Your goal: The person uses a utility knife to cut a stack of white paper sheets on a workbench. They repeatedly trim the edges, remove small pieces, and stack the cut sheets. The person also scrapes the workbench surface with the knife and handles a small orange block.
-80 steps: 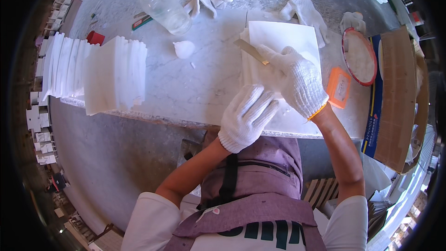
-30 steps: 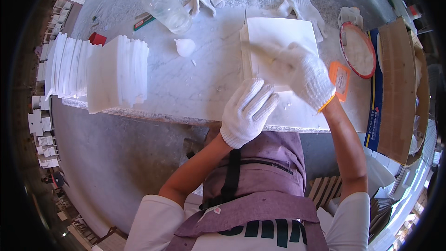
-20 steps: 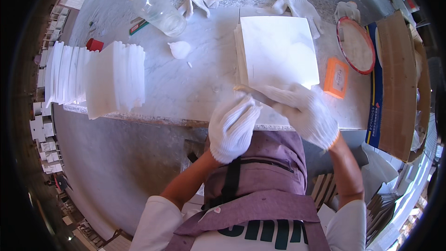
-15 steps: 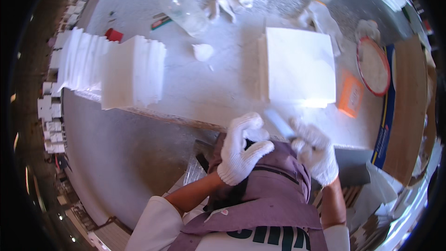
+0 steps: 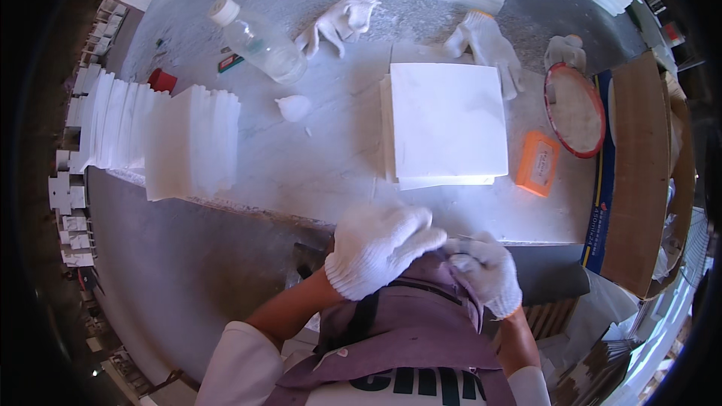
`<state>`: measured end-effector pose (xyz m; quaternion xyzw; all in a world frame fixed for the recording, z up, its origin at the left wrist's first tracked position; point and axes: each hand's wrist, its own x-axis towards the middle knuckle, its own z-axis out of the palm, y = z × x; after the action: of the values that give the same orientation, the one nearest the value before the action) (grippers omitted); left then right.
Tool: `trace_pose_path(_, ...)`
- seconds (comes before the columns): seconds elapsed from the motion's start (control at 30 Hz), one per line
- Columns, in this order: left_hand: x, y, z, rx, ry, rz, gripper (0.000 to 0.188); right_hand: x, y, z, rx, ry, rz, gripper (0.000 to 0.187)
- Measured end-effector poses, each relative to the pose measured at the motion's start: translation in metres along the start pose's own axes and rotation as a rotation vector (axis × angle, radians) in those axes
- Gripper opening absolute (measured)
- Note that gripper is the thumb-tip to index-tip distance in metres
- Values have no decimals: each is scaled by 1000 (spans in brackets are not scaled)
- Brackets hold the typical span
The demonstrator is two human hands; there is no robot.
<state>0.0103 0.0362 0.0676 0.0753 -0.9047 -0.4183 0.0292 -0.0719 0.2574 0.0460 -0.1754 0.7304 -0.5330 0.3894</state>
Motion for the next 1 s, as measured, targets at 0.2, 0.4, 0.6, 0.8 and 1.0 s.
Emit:
trace_pose_path(0.2, 54, -4, 2, 550, 166, 303, 57, -10, 10, 5, -110, 128, -237, 23)
trace_pose_path(0.4, 22, 6, -2, 445, 153, 406, 41, -11, 4, 6, 125, -51, 7, 24)
trace_pose_path(0.6, -6, -4, -8, 250, 244, 204, 26, -2, -2, 4, 92, -138, -71, 26)
trace_pose_path(0.8, -5, -19, 12, 288, 590, 100, 30, 1, -3, 14, 86, -156, -119, 28)
trace_pose_path(1.0, 0, -28, 4, 154, 584, 30, 29, 2, -10, 18, -2, -133, -187, 26)
